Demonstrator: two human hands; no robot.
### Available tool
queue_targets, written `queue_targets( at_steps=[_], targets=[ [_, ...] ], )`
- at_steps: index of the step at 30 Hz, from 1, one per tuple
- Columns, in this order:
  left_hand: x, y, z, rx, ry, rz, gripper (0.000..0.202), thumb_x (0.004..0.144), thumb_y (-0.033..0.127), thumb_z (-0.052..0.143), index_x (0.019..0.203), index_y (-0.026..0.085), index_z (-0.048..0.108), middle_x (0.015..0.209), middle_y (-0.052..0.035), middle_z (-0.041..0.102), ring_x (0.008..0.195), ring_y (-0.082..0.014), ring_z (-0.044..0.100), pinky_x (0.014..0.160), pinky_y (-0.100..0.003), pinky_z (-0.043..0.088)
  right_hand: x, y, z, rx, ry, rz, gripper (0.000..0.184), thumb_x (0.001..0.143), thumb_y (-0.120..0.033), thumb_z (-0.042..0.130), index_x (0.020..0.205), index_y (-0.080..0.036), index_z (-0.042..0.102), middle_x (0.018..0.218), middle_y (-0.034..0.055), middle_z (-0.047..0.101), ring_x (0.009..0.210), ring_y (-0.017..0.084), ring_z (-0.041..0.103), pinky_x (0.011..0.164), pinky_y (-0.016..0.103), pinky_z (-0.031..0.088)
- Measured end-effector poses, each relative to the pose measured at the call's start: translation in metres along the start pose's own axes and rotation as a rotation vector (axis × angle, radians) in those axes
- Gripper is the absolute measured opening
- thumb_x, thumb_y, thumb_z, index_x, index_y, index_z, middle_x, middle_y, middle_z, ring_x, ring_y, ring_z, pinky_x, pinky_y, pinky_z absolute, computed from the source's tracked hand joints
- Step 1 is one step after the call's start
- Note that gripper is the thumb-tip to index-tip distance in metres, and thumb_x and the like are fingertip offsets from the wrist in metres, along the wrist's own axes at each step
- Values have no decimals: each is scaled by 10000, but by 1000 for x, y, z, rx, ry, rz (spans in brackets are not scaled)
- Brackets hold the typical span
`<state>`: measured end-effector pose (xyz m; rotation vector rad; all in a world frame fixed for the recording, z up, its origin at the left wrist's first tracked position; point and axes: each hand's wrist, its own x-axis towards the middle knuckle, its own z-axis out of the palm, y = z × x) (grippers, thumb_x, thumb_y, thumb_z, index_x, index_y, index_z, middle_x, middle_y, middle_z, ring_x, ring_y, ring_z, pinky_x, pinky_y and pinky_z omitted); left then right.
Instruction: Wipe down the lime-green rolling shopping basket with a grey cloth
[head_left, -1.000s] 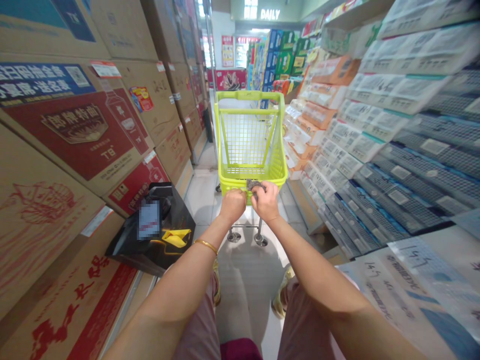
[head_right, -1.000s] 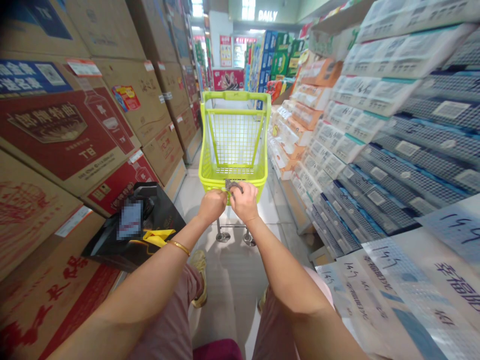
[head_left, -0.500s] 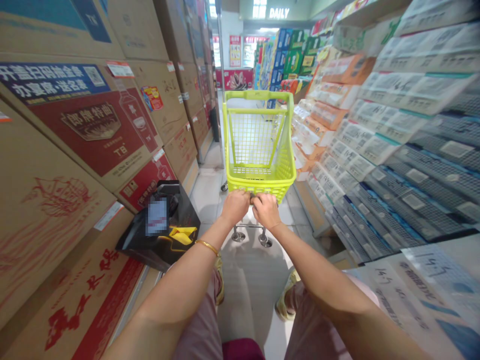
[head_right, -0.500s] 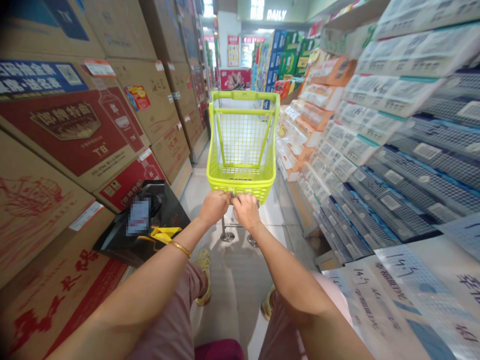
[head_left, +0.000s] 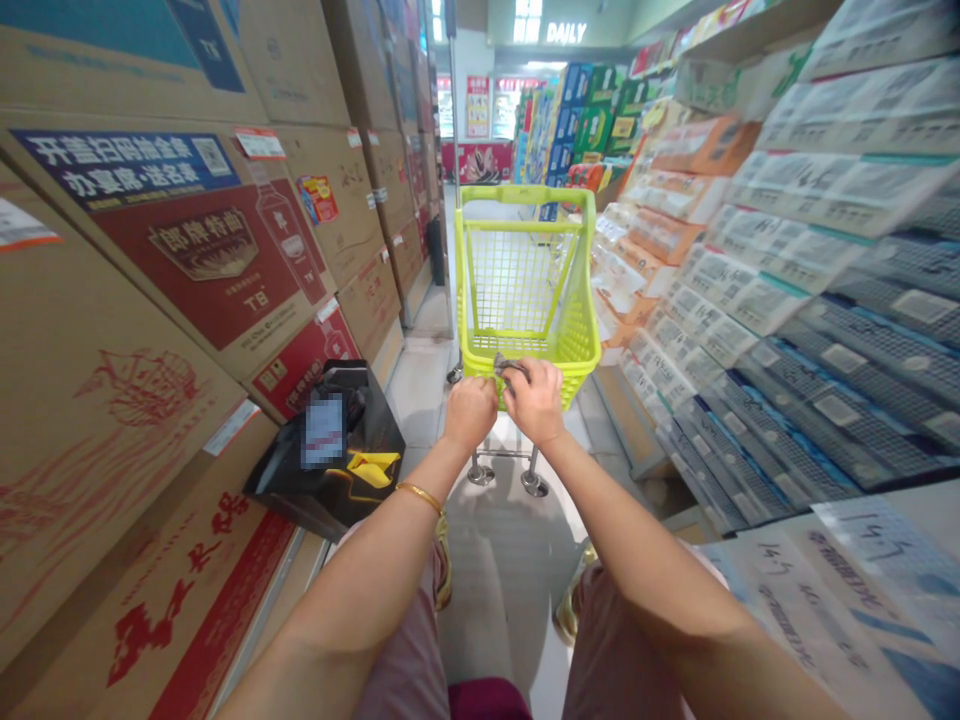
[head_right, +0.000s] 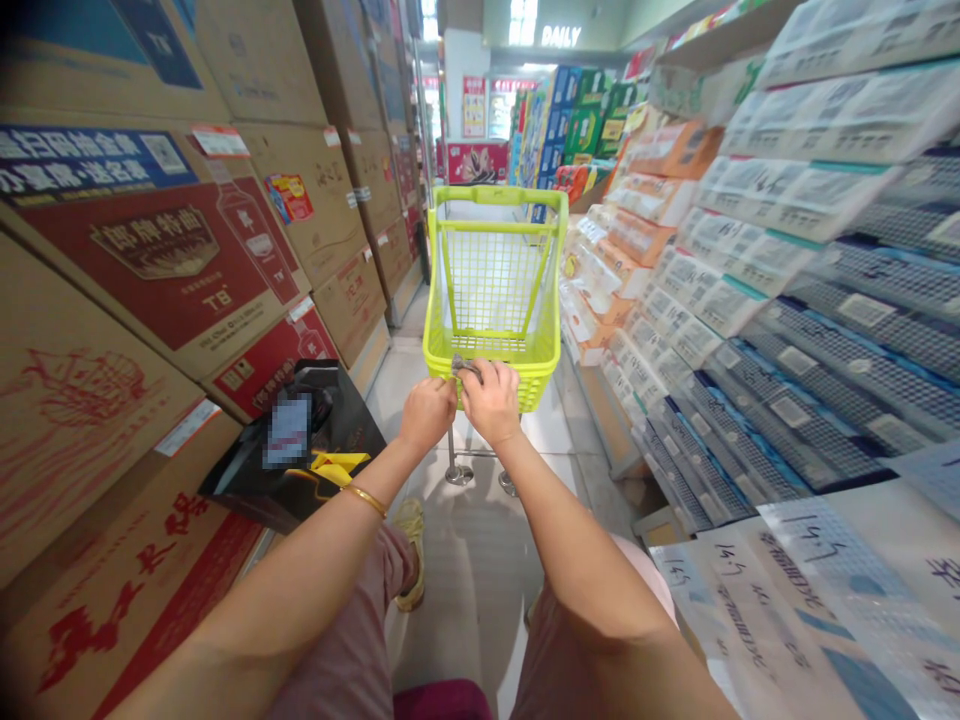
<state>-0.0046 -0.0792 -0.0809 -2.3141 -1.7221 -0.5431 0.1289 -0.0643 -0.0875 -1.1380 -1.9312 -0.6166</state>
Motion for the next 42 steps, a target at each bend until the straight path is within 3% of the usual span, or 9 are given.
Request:
queue_targets(
  at_steps=[4, 9, 13, 16, 22, 27, 33, 42],
  targets=[
    [4, -5, 8, 10, -25, 9, 209, 888, 130, 408, 950, 124, 608, 888, -108, 641, 892, -217, 578, 791, -325, 433, -18, -2, 15, -45, -101, -7, 173, 849, -273, 536, 966, -243, 660, 1078, 80, 577, 977, 227, 399, 851, 370, 296],
    [10, -8, 16, -20, 1, 55, 213, 868, 92, 415, 942, 110, 613, 899, -118, 639, 901, -223, 568, 836, -332, 440, -52, 2, 37, -77, -250, -142, 170, 865, -195, 505, 944, -228, 652, 1084, 74, 600, 953, 221, 395, 793, 359, 264],
    [12, -7, 20, -44, 18, 83, 204, 870, 102, 416, 925, 102, 612, 883, -119, 637, 897, -227, 567, 846, -338, 444, -56, 4, 40, -51, -300, -107, 157, 857, -170, 509, 906, -205, 654, 1034, 89, 598, 909, 210, 396, 760, 340, 254],
    [13, -8, 21, -62, 36, 98, 200, 868, 103, 415, 887, 114, 613, 872, -113, 634, 889, -223, 569, 846, -343, 445, -39, 2, 31, -23, -252, -69, 151, 859, -197, 508, 860, -203, 659, 966, 84, 583, 850, 197, 393, 743, 328, 262],
    [12, -7, 16, -52, 12, 86, 212, 875, 121, 412, 913, 102, 620, 873, -125, 633, 898, -235, 573, 826, -357, 452, 7, 4, 4, 29, 51, 59, 182, 857, -213, 485, 903, -211, 661, 1031, 87, 518, 952, 218, 406, 824, 342, 314],
    [11, -6, 12, -37, 2, 82, 219, 875, 137, 425, 926, 92, 633, 882, -127, 636, 900, -237, 571, 819, -355, 454, 4, 5, 7, -7, 75, 21, 168, 845, -229, 515, 932, -241, 658, 1056, 76, 541, 982, 225, 386, 866, 366, 312],
    [13, -13, 18, -68, 15, 124, 238, 872, 115, 417, 783, 124, 637, 817, -111, 622, 860, -219, 564, 795, -338, 450, -30, 1, 33, -54, -97, -38, 158, 876, -251, 506, 895, -252, 663, 1026, 62, 604, 926, 212, 392, 822, 368, 271],
    [13, -14, 26, -27, 9, 151, 210, 876, 96, 414, 950, 96, 610, 925, -121, 637, 887, -218, 557, 836, -349, 439, -59, 7, 40, -48, -358, -111, 169, 876, -173, 495, 944, -221, 642, 1087, 75, 606, 942, 210, 388, 783, 347, 253]
  ],
)
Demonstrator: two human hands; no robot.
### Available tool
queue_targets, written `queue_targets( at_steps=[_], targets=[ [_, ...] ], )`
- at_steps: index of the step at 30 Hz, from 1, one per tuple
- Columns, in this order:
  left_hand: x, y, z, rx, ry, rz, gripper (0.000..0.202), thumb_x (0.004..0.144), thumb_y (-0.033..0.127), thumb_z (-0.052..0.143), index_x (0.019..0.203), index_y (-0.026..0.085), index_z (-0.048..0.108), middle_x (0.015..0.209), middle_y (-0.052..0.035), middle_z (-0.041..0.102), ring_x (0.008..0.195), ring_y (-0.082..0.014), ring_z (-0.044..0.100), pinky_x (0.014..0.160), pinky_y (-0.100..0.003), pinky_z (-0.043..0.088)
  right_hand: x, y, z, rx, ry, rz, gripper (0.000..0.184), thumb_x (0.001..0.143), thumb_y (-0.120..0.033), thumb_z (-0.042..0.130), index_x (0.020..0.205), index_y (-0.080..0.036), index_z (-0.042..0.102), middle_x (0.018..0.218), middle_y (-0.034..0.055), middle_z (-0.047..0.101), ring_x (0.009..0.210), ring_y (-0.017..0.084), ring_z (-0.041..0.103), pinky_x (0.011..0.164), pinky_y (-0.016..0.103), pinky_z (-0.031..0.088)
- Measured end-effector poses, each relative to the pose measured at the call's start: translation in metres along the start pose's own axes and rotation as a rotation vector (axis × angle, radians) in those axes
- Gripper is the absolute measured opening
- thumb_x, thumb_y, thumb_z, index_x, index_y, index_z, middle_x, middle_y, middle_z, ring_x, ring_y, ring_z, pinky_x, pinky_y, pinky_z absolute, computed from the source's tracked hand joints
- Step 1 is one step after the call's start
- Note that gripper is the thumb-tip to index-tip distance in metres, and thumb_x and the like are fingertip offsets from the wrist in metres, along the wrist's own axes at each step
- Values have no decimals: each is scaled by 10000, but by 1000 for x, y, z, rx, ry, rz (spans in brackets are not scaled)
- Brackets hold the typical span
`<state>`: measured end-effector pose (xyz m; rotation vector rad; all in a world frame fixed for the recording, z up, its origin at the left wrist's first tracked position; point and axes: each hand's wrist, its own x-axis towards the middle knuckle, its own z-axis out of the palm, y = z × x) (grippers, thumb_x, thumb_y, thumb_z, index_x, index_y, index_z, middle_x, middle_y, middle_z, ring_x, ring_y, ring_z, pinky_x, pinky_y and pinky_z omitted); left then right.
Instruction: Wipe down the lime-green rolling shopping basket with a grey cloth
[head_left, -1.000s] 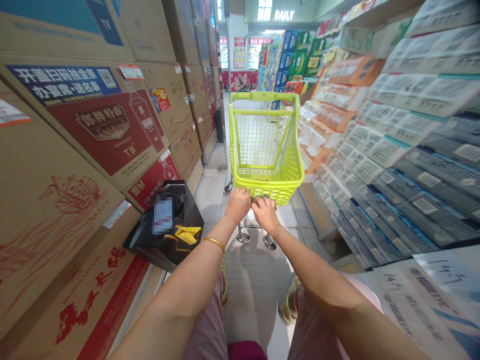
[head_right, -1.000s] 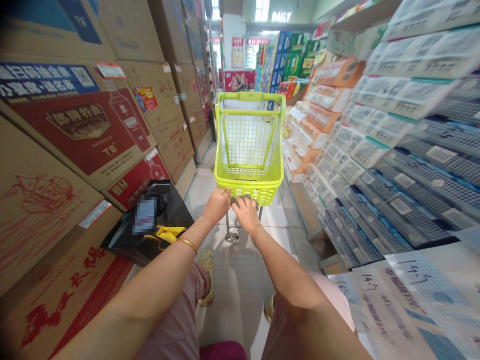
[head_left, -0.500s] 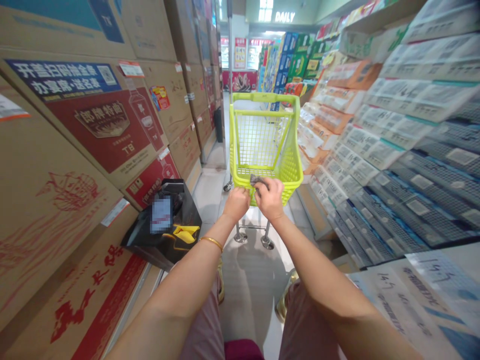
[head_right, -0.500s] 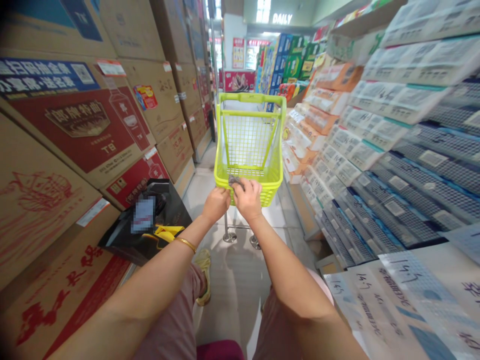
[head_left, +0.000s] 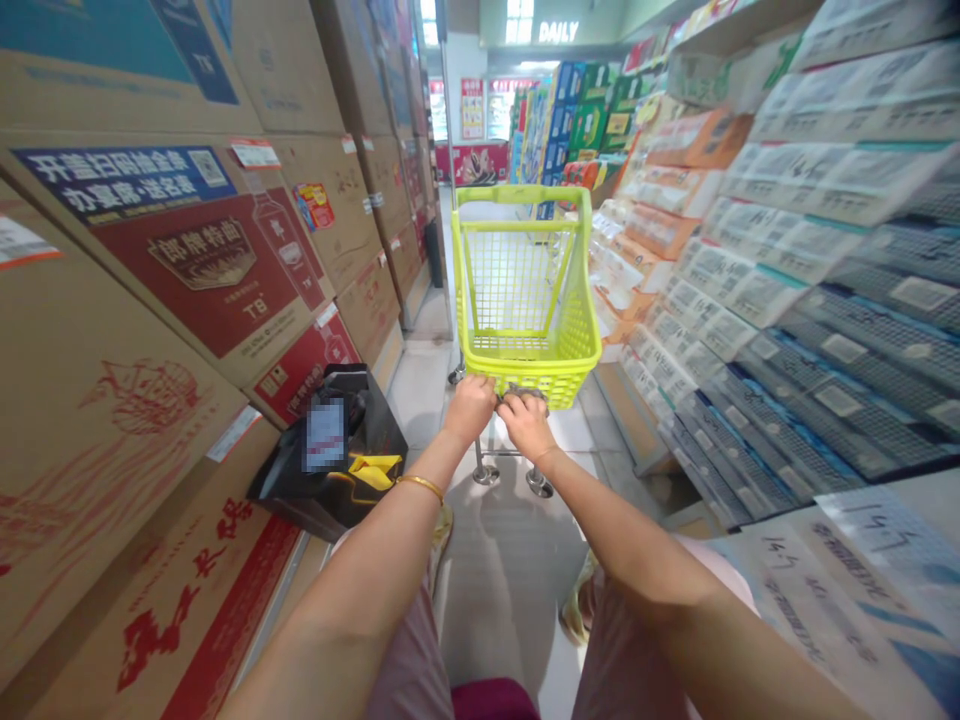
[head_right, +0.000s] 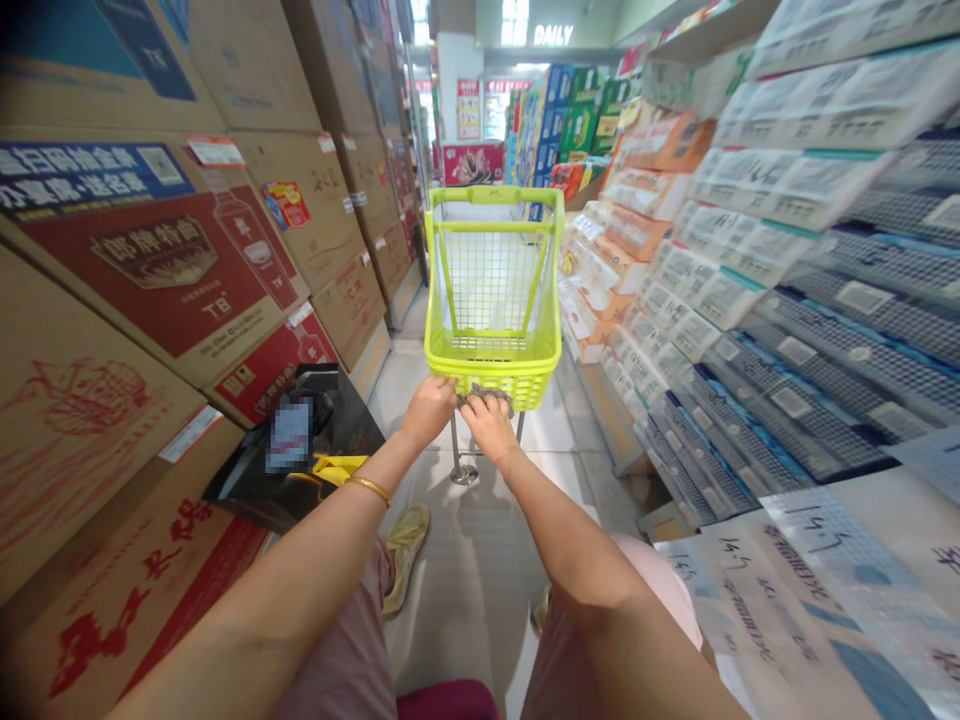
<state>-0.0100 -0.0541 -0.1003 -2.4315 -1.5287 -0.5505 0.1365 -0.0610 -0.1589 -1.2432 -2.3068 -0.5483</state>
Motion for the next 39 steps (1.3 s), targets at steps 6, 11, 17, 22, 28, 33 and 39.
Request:
queue_targets(
  at_steps=[6, 11, 17, 22, 28, 33, 39],
  targets=[
    [-1, -1, -2, -18, 15, -10, 180, 878, 134, 438, 876, 118, 617, 872, -106, 631, 882, -219, 558, 837, -342, 441, 19, -3, -25, 37, 129, 39, 188, 895, -186, 467, 882, -222, 651, 982, 73, 588, 865, 191, 392, 754, 325, 259],
    [0, 1, -4, -47, 31, -25, 203, 858, 101, 414, 851, 117, 615, 853, -107, 621, 861, -210, 559, 821, -339, 449, 43, 2, -52, 62, 345, 164, 192, 885, -210, 475, 920, -248, 660, 1032, 76, 555, 952, 205, 403, 824, 343, 283],
    [-1, 4, -6, -36, 5, -22, 194, 871, 123, 418, 829, 121, 607, 848, -111, 617, 864, -211, 556, 819, -338, 443, 27, 8, -37, 16, 214, 34, 175, 878, -225, 497, 929, -262, 661, 1044, 58, 592, 941, 197, 407, 835, 348, 268],
    [-1, 4, -8, -35, -8, -13, 161, 876, 135, 438, 879, 119, 598, 884, -112, 626, 894, -213, 556, 839, -335, 440, 6, 8, -22, 7, 169, -69, 240, 856, -292, 531, 1058, -231, 645, 1070, 66, 605, 1005, 210, 401, 899, 361, 258],
    [-1, 4, -11, -14, -12, 13, 183, 886, 136, 427, 874, 117, 608, 881, -112, 634, 882, -219, 563, 838, -338, 443, 2, 25, -28, 3, 173, -105, 240, 892, -269, 515, 1088, -341, 635, 1147, 28, 612, 1014, 190, 409, 855, 347, 261],
    [-3, 2, -12, 0, -5, -4, 188, 875, 119, 424, 881, 124, 611, 881, -105, 636, 886, -213, 568, 841, -334, 445, 4, 25, -24, -1, 177, -144, 225, 905, -253, 495, 1070, -314, 636, 1068, 36, 620, 976, 181, 423, 843, 334, 285],
    [-4, -2, -13, -33, -26, 6, 200, 879, 127, 416, 866, 130, 616, 884, -106, 635, 892, -209, 566, 842, -338, 446, 20, 20, -36, 59, 198, -78, 246, 900, -233, 473, 1088, -250, 631, 1101, 88, 562, 991, 191, 446, 851, 336, 324]
  ],
)
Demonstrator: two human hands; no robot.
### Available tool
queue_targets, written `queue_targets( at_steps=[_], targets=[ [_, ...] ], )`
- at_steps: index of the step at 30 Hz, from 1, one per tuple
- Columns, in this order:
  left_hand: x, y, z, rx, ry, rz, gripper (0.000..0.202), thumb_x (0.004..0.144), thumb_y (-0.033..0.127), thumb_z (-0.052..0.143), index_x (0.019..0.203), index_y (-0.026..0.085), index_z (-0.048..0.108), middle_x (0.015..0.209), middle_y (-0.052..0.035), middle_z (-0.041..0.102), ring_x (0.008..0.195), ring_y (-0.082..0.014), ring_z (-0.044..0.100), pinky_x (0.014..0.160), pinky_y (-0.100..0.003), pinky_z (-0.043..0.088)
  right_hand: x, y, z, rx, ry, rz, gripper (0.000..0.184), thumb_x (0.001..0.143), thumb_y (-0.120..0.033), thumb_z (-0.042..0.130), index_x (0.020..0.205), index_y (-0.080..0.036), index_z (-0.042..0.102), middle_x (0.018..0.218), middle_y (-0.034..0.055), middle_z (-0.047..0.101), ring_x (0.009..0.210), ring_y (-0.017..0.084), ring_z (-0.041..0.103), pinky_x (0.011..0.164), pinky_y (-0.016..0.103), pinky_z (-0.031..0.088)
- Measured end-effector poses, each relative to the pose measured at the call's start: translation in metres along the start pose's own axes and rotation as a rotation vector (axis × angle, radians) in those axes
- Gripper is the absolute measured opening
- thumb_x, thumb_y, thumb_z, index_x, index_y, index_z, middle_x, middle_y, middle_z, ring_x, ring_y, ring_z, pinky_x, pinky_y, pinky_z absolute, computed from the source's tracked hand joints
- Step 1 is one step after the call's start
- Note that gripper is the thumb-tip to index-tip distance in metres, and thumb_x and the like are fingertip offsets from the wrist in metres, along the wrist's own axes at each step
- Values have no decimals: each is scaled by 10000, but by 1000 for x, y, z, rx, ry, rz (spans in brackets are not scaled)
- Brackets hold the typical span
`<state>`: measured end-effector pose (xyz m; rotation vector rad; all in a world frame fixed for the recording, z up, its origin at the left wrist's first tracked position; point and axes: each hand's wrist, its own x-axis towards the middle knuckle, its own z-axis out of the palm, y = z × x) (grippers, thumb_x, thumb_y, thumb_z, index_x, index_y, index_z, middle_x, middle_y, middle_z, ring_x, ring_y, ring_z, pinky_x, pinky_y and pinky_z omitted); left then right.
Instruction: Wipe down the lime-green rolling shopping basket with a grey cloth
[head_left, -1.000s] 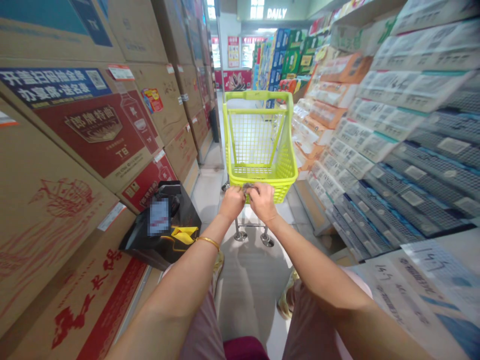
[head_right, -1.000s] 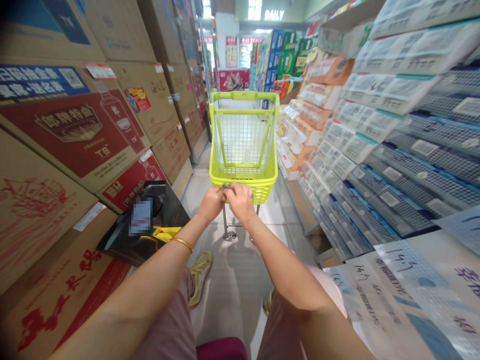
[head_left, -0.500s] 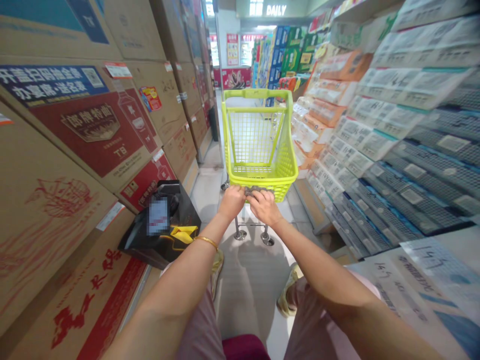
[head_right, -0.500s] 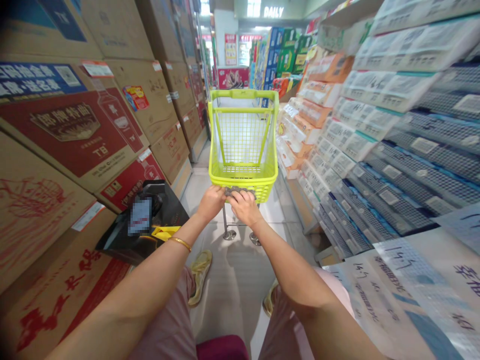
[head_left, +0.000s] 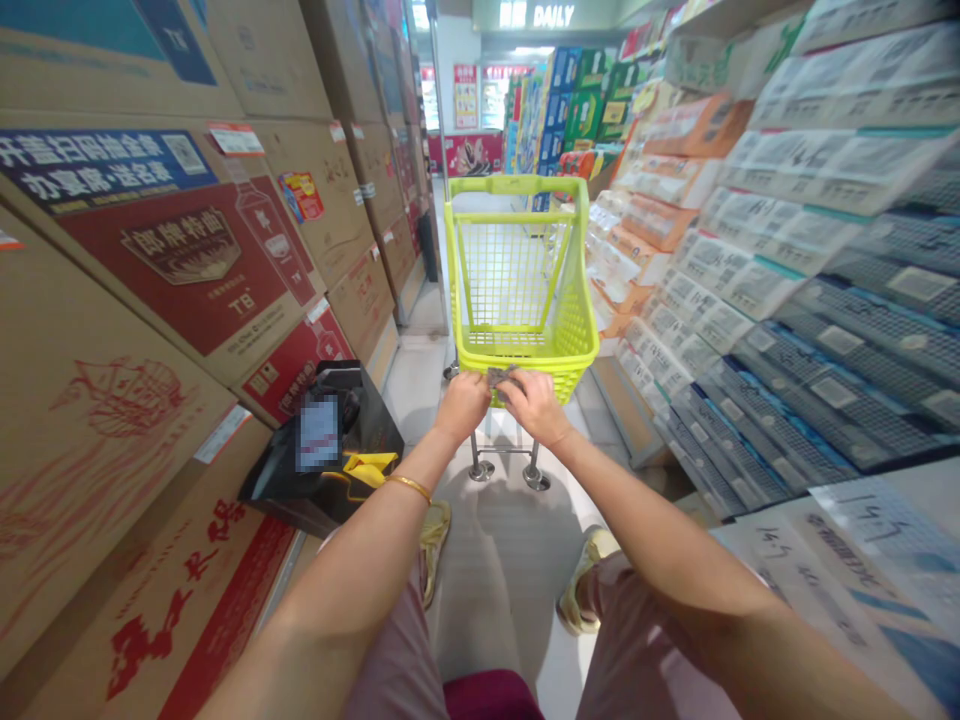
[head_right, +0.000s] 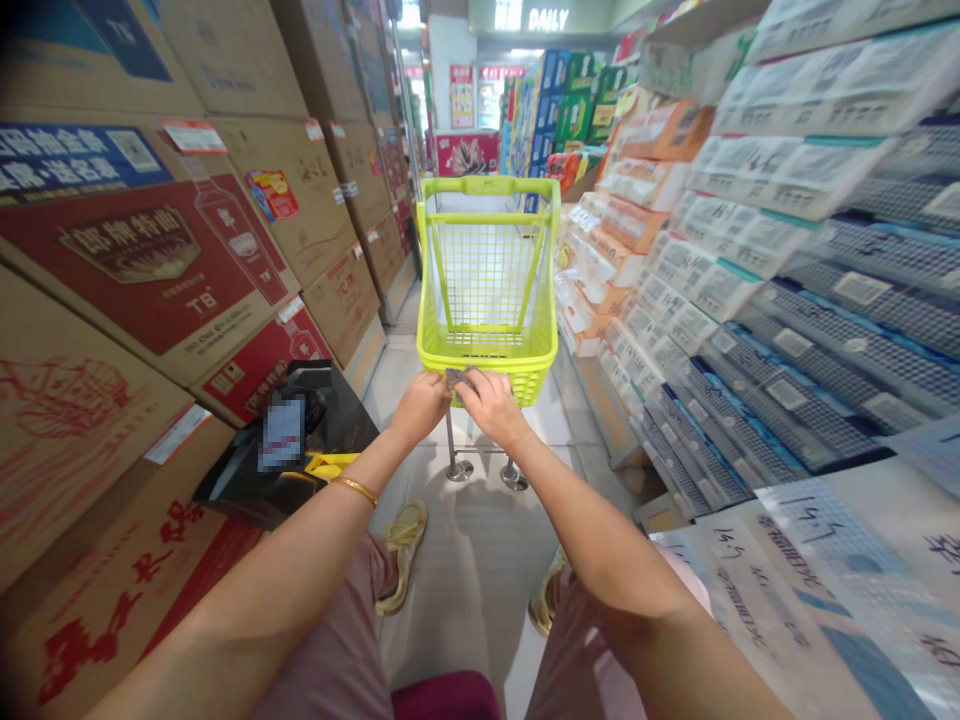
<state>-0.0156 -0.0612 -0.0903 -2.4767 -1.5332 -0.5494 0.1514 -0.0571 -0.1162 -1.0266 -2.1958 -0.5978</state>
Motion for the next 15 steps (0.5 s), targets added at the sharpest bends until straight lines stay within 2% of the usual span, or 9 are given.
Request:
queue_targets(
  at_steps=[5, 11, 15],
  targets=[
    [0, 0, -3, 20, -17, 14, 214, 884, 115, 402, 905, 115, 615, 852, -104, 629, 866, -207, 571, 839, -336, 445, 10, 10, -8, -36, 106, 44, 251, 886, -257, 492, 1094, -263, 633, 1115, 89, 547, 996, 203, 457, 865, 353, 324],
    [2, 1, -5, 53, -34, 6, 211, 881, 114, 403, 863, 119, 613, 829, -108, 630, 850, -213, 574, 815, -339, 450, -10, 7, 17, -69, 41, 18, 246, 898, -255, 471, 1071, -256, 646, 1059, 73, 568, 936, 193, 454, 809, 324, 323],
    [3, 2, -4, 65, -30, 26, 209, 879, 118, 406, 861, 125, 614, 839, -96, 633, 863, -202, 574, 823, -326, 447, -23, -2, 29, -46, -65, 37, 267, 911, -207, 439, 1080, -251, 640, 1055, 68, 569, 945, 192, 441, 815, 319, 309]
  ],
)
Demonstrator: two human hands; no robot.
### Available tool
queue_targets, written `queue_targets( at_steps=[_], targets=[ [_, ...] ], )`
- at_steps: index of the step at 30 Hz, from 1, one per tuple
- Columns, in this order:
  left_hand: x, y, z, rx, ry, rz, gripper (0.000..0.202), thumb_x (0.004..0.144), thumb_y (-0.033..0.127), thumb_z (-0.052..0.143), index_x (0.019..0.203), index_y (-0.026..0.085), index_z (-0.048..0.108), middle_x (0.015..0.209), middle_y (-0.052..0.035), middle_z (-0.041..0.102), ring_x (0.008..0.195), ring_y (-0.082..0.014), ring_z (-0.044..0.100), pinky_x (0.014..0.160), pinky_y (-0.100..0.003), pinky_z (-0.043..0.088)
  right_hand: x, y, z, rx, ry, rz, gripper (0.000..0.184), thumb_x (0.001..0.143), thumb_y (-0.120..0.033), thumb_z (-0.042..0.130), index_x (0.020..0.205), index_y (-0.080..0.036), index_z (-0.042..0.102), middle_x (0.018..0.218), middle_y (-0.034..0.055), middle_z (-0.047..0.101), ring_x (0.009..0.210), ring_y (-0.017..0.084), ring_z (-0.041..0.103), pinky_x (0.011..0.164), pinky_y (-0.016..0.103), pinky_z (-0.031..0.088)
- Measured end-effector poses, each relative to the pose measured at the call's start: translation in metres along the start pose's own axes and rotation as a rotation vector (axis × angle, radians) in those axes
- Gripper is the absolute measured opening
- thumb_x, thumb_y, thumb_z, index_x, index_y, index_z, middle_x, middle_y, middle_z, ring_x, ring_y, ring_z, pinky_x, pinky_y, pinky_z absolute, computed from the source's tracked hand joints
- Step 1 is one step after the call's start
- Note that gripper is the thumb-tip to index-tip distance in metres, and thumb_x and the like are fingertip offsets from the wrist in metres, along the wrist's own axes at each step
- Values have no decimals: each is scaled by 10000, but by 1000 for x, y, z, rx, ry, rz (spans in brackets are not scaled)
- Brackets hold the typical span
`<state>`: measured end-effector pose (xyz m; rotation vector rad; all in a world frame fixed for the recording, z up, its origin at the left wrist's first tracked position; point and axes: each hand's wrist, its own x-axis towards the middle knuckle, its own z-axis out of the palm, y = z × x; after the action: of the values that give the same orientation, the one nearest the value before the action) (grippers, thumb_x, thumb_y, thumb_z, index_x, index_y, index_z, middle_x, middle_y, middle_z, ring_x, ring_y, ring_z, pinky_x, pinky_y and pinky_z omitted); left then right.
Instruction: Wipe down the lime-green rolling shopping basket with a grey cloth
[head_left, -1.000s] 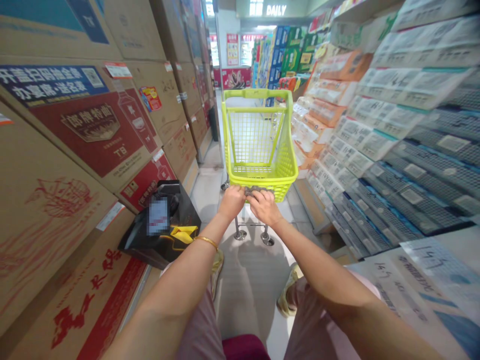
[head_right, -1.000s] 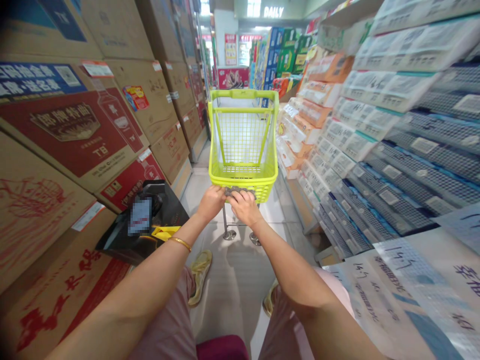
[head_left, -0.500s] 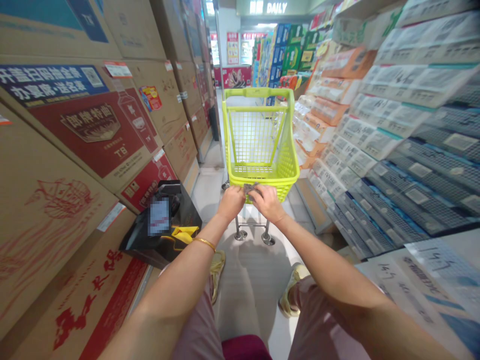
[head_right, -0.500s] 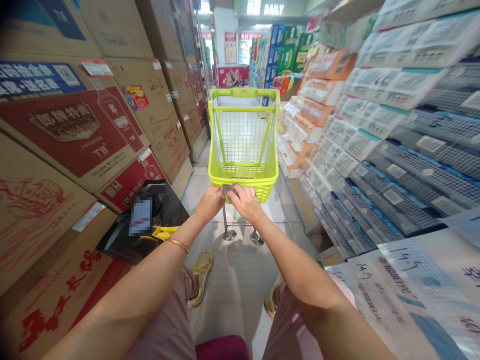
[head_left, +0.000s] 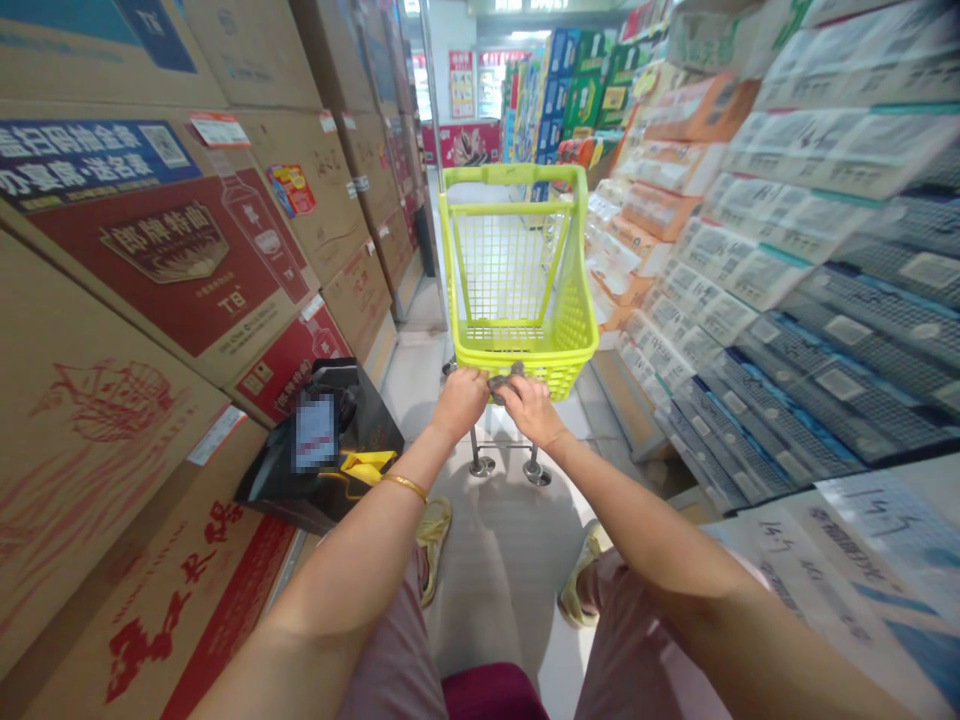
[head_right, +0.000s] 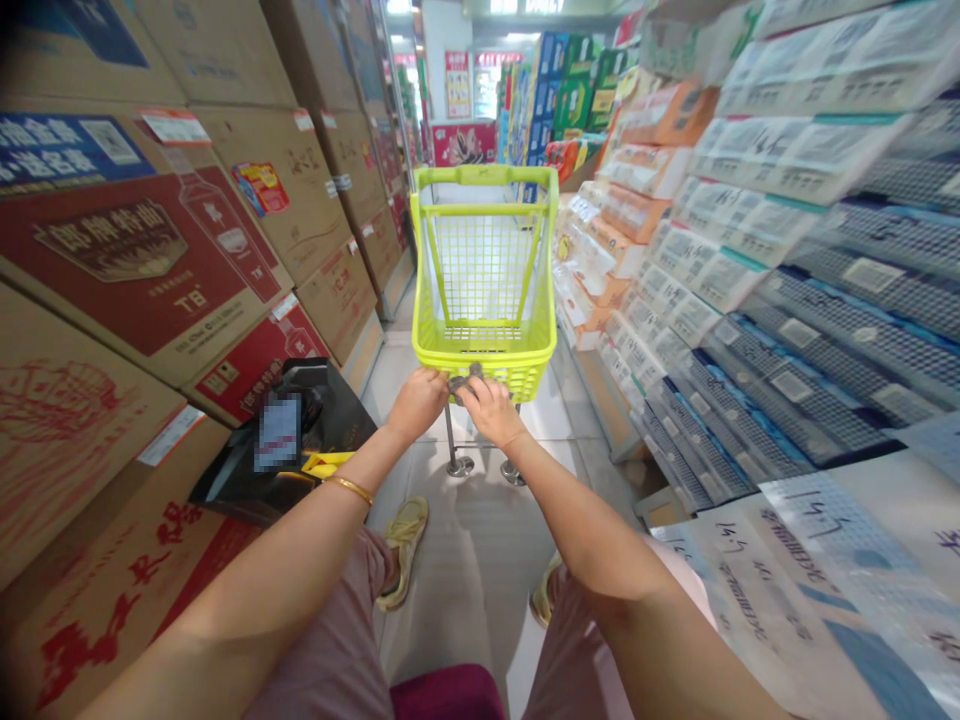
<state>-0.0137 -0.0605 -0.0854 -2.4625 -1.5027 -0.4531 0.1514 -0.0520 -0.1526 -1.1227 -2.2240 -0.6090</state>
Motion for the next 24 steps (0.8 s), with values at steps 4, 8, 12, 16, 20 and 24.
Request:
queue_targets(
  at_steps=[4, 8, 12, 16, 20, 24],
  targets=[
    [1, 0, 2, -6, 12, -19, 219, 875, 114, 400, 911, 113, 617, 838, -103, 634, 871, -212, 575, 827, -332, 447, -11, -2, 1, 25, -124, -36, 254, 904, -212, 465, 1094, -237, 632, 1055, 77, 568, 918, 190, 436, 789, 310, 303],
    [1, 0, 2, -9, 12, -12, 228, 879, 114, 393, 882, 119, 621, 838, -107, 633, 877, -218, 574, 827, -337, 446, -9, -1, -5, 37, -95, -47, 254, 898, -201, 477, 1094, -251, 630, 1063, 73, 567, 925, 190, 436, 799, 309, 303],
    [1, -1, 2, -4, -10, -20, 220, 880, 117, 402, 888, 118, 622, 851, -104, 632, 875, -211, 570, 836, -334, 441, 15, 2, -23, 32, 68, 60, 267, 895, -206, 455, 1092, -259, 627, 1047, 79, 548, 925, 195, 446, 810, 326, 337],
    [0, 0, 2, -1, 11, -23, 225, 892, 128, 399, 932, 120, 620, 852, -95, 630, 861, -199, 568, 818, -325, 439, 39, 9, -43, 71, 211, 150, 274, 886, -211, 448, 1097, -241, 620, 1113, 104, 513, 1012, 217, 431, 891, 370, 350],
    [-1, 1, 1, 2, -2, -17, 231, 901, 132, 393, 905, 115, 623, 828, -96, 630, 844, -202, 573, 805, -323, 440, 33, 12, -41, 78, 178, 115, 260, 876, -206, 466, 1074, -248, 629, 1102, 96, 518, 1015, 216, 425, 889, 369, 351],
    [-1, 2, 0, 2, -11, -26, 223, 892, 121, 397, 899, 113, 620, 833, -99, 635, 853, -207, 574, 818, -327, 440, 10, 9, -19, 55, 96, 89, 250, 891, -216, 460, 1041, -264, 655, 1052, 75, 527, 963, 198, 428, 845, 341, 346]
  ],
)
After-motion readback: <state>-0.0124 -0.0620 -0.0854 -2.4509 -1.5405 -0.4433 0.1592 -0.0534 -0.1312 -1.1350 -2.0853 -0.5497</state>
